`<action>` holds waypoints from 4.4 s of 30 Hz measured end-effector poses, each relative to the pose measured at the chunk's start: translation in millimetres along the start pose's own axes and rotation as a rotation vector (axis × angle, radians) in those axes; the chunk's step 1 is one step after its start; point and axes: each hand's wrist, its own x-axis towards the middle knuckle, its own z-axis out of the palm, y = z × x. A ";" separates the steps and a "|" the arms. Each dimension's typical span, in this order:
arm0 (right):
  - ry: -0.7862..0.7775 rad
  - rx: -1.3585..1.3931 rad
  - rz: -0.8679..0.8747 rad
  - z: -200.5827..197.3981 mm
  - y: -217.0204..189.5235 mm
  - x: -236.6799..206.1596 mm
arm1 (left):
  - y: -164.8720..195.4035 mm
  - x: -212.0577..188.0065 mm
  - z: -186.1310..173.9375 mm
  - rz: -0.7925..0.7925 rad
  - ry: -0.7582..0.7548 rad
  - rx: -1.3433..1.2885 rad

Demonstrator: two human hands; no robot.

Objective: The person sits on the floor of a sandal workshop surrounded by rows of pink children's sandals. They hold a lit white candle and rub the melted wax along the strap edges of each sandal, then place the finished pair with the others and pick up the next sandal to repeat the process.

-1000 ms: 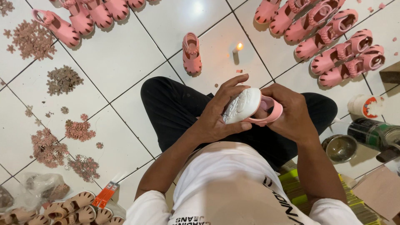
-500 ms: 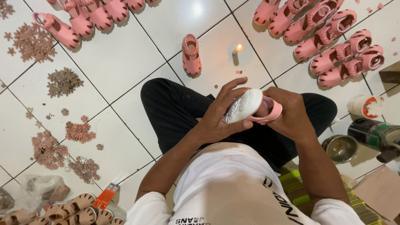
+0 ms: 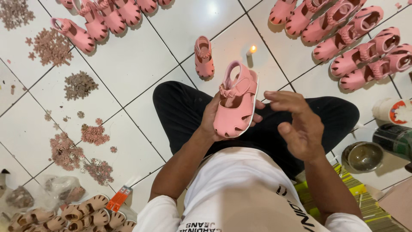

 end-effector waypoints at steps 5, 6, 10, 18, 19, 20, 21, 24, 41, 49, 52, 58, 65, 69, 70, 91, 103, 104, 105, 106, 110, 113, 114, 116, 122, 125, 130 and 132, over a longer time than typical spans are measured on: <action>-0.050 -0.149 -0.102 6.4 -2.5 4.9 | -0.1 -4.5 -8.0 -0.076 0.030 -0.010; -0.074 -0.190 -0.114 6.1 -3.4 6.5 | -1.8 -5.3 -8.7 -0.073 0.045 -0.002; -0.132 -0.294 -0.156 6.6 -3.4 10.0 | -1.9 -5.5 -7.8 -0.135 0.046 -0.050; 0.180 -0.146 0.090 7.6 23.0 -17.4 | -0.2 -0.1 4.3 0.033 0.032 0.198; 0.179 -0.150 0.135 5.7 26.7 -21.6 | -0.3 -0.4 5.4 0.057 0.052 0.238; 0.210 -0.142 0.226 5.0 30.4 -25.1 | -0.1 -0.6 6.1 0.076 0.063 0.264; 0.243 -0.136 0.317 4.9 33.2 -27.3 | 0.5 -0.5 6.6 0.092 0.074 0.289; 0.242 -0.077 0.319 6.5 35.2 -26.8 | -0.4 0.1 6.8 0.118 0.133 0.330; 0.022 -0.644 0.065 35.6 28.7 3.1 | -26.9 8.1 -58.6 0.317 0.325 0.915; 0.064 -0.755 0.315 -38.7 109.5 -1.3 | 2.1 30.6 -103.2 0.255 0.662 1.472; 0.059 -0.979 0.173 -68.4 146.9 8.4 | 30.6 33.9 -118.3 0.480 0.738 1.561; 0.240 -0.842 0.150 -78.6 169.4 -8.9 | 72.4 41.1 -113.0 0.661 0.820 1.937; 0.249 -0.379 0.454 -38.7 162.7 -50.1 | 98.5 80.2 -122.5 0.696 0.859 2.477; 0.204 -0.463 0.528 -19.5 157.6 -55.2 | 108.4 86.2 -123.3 0.624 0.823 2.614; 0.188 -0.459 0.535 -14.5 156.4 -55.1 | 109.9 85.6 -119.8 0.625 0.797 2.673; 0.262 0.191 0.168 25.7 99.4 -35.6 | -7.6 5.6 16.2 0.408 0.271 1.190; 0.240 0.667 0.381 21.4 83.0 -31.5 | -24.2 7.0 33.2 0.234 0.201 0.835; 0.234 0.667 0.375 21.2 83.6 -31.7 | -24.1 6.7 34.7 0.228 0.214 0.841; 0.231 0.660 0.366 21.1 84.3 -31.7 | -23.5 6.5 36.2 0.223 0.227 0.847; 0.229 0.652 0.357 20.6 85.4 -31.9 | -23.5 6.7 37.3 0.218 0.240 0.853; 0.221 0.613 0.343 18.9 88.8 -33.5 | -23.3 7.7 39.5 0.205 0.292 0.787; 0.250 0.636 0.371 19.1 91.0 -34.7 | -25.4 5.3 38.6 0.197 0.244 0.740; 0.243 0.634 0.369 18.9 91.6 -35.4 | -26.6 5.0 37.9 0.195 0.230 0.727; 0.225 0.632 0.362 18.4 92.6 -36.0 | -26.7 4.3 36.3 0.175 0.227 0.677; 0.207 0.527 0.374 17.6 90.9 -37.1 | -29.6 6.6 36.7 0.231 0.253 0.848; 0.201 0.516 0.368 20.2 87.6 -37.0 | -34.3 10.0 36.4 0.255 0.299 0.794; 0.278 0.358 0.428 9.0 79.3 -33.8 | -34.6 6.7 23.5 0.241 0.373 0.729; 0.344 0.194 0.392 -3.9 77.3 -27.6 | -29.5 2.8 14.5 0.324 0.409 0.922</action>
